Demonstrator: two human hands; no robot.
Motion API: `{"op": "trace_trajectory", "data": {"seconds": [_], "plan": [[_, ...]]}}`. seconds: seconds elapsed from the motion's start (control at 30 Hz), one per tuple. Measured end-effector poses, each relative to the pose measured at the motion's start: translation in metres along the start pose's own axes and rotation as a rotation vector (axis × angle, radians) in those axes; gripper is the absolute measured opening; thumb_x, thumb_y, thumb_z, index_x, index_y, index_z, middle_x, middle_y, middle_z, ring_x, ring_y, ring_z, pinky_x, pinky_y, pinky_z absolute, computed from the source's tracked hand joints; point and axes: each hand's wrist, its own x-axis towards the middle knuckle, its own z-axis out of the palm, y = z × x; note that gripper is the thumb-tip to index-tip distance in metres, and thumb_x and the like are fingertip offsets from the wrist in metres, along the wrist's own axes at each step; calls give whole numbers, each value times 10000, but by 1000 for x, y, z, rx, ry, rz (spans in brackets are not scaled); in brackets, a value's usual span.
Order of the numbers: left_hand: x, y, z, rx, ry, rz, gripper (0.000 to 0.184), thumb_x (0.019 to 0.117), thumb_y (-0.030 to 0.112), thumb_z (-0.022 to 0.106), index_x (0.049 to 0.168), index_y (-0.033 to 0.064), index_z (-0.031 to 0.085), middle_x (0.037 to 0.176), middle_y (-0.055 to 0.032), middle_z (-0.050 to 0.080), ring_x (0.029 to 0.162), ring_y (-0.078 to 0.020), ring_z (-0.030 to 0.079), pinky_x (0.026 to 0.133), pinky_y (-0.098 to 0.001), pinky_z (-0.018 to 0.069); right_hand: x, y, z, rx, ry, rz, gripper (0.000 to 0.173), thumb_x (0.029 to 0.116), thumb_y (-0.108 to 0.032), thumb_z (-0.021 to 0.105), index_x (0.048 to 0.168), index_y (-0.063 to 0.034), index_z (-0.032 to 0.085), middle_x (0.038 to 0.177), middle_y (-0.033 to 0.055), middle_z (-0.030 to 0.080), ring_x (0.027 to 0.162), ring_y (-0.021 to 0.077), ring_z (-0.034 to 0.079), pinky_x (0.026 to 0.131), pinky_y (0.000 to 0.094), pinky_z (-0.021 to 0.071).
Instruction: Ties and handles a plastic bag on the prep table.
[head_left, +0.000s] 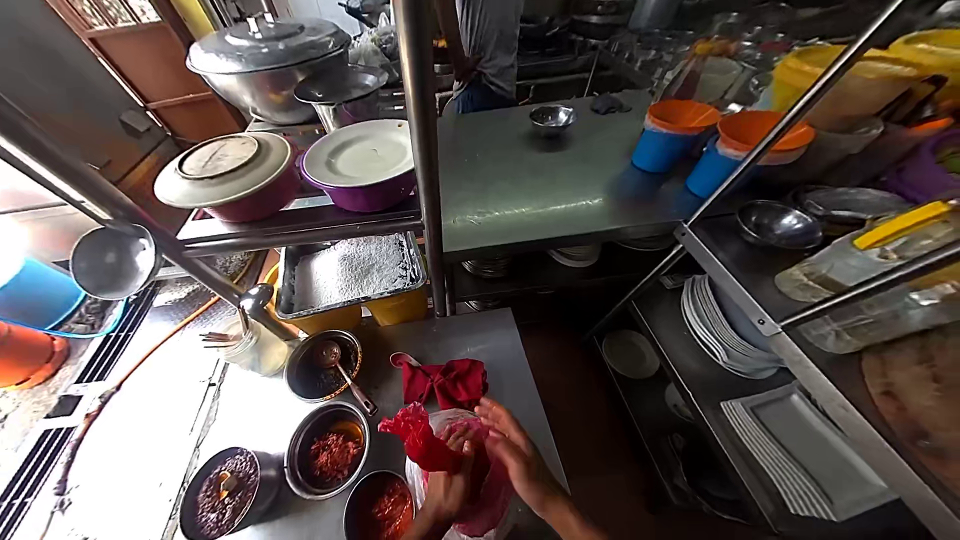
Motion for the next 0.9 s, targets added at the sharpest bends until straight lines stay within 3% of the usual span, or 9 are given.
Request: {"op": "trace_trajectory", "data": {"seconds": [0.07, 0.17, 0.4, 0.47, 0.53, 0.63, 0.73, 0.83, 0.9], "plan": [[5, 0, 2, -35, -22, -25, 417, 1051, 8, 368, 1403, -194, 463, 1519, -315, 447, 1485, -344, 373, 1241, -363, 223, -10, 24, 3, -455, -179, 67, 669, 865, -181, 665, 1484, 14, 500, 1552, 190, 473, 1485, 301, 386, 1233, 469, 302], [10, 3, 4, 5, -43, -72, 478, 1077, 37, 342, 1506, -169, 307, 1607, -332, 281, 1539, -356, 254, 1252, -347, 186, -17, 59, 32, -852, -166, 32, 915, 819, -523, 733, 1538, -34, 449, 1598, 184, 424, 1519, 393, 309, 1241, 585, 212], [13, -9, 16, 467, -60, -266, 733, 1043, 374, 545, 1557, -83, 290, 1649, -297, 206, 1551, -420, 178, 1263, -491, 153, 14, 79, 43, -666, 149, 118, 333, 955, -267, 567, 1177, -134, 776, 1465, 63, 605, 1455, 420, 402, 1160, 647, 282], [-3, -60, 16, 733, 75, 58, 743, 988, 420, 605, 1510, -72, 411, 1514, -278, 471, 1415, -412, 456, 1183, -524, 348, 21, 84, 37, -604, 31, 191, 392, 969, -373, 561, 1254, -176, 744, 1567, 33, 505, 1525, 397, 289, 1205, 642, 186], [-9, -101, -5, 972, 175, 705, 404, 964, 269, 595, 1262, 8, 673, 1175, -148, 724, 1130, -297, 687, 989, -473, 540, 27, 84, 36, -547, -41, 193, 404, 961, -344, 557, 1286, -179, 732, 1608, 34, 451, 1549, 390, 238, 1218, 642, 143], [16, -106, -33, 1333, -135, 1238, 427, 1007, 55, 492, 1424, 104, 574, 1460, -44, 599, 1406, -217, 506, 1130, -463, 422, 26, 86, 32, -512, -169, 88, 421, 945, -327, 611, 1311, -143, 709, 1566, 79, 499, 1518, 437, 277, 1184, 679, 197], [57, -88, -34, 1660, -342, 1196, 532, 981, -66, 478, 1508, 10, 471, 1517, -122, 535, 1437, -247, 472, 1175, -447, 377, 29, 72, 25, -500, -365, 134, 537, 972, -287, 603, 1439, -25, 559, 1553, 169, 481, 1524, 400, 273, 1235, 602, 173], [85, -67, -32, 1697, -485, 1125, 297, 967, -56, 498, 1219, 9, 641, 1062, -130, 702, 1006, -283, 683, 919, -431, 539, 33, 71, 18, -521, -451, 127, 527, 947, -314, 626, 1409, -63, 595, 1569, 147, 459, 1537, 354, 257, 1242, 587, 160], [78, -42, -20, 1691, -800, 582, 265, 1024, -23, 420, 1232, -41, 583, 1060, -230, 660, 1019, -400, 652, 905, -533, 506, 23, 77, 20, -568, -444, 103, 618, 871, -415, 708, 1412, -135, 603, 1602, 106, 420, 1546, 344, 232, 1242, 595, 148]]}}
